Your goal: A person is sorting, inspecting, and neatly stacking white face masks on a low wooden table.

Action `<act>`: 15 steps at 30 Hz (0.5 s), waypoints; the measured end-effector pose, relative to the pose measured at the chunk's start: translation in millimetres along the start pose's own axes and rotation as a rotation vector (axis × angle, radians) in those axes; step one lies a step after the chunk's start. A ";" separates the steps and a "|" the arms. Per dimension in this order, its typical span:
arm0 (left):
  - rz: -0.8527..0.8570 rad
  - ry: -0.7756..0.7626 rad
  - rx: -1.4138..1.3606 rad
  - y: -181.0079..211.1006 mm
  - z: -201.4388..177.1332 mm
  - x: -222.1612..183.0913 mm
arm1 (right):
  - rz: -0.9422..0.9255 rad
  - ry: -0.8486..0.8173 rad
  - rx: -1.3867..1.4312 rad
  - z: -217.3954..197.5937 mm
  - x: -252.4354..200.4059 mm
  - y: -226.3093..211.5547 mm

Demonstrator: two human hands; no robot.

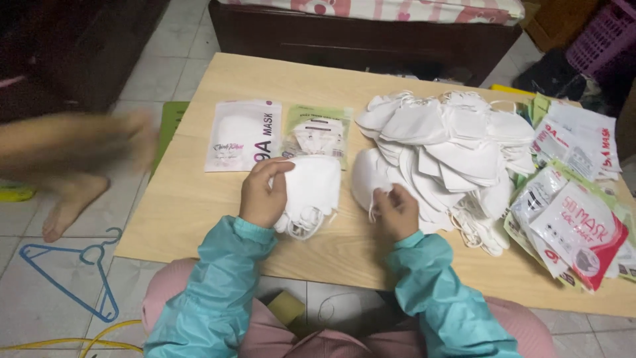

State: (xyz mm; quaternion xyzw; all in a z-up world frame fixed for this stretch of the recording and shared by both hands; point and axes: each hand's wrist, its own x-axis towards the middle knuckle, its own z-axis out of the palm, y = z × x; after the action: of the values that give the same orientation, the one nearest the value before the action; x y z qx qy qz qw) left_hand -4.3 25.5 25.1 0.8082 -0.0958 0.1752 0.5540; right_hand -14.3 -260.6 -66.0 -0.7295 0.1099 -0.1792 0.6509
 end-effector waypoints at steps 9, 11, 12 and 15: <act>-0.269 -0.236 -0.189 -7.4 37.4 -17.1 | -0.998 -0.158 -0.570 24.4 -57.8 -55.8; -0.286 -0.252 -0.164 -9.6 44.9 -20.6 | -0.864 -0.302 -0.621 23.2 -62.7 -47.6; -0.307 -0.261 -0.138 -10.9 48.1 -23.1 | -0.726 -0.449 -0.661 23.0 -65.8 -43.2; -0.322 -0.246 -0.113 -39.8 58.4 -23.6 | -0.536 -0.670 -0.311 11.4 -55.3 -62.0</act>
State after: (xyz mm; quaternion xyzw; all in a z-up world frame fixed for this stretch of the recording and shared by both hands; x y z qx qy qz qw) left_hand -1.8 -15.0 -37.4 0.7961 -0.0422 -0.0213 0.6033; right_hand -64.7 -220.4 -12.2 -0.8390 -0.2738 -0.0769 0.4638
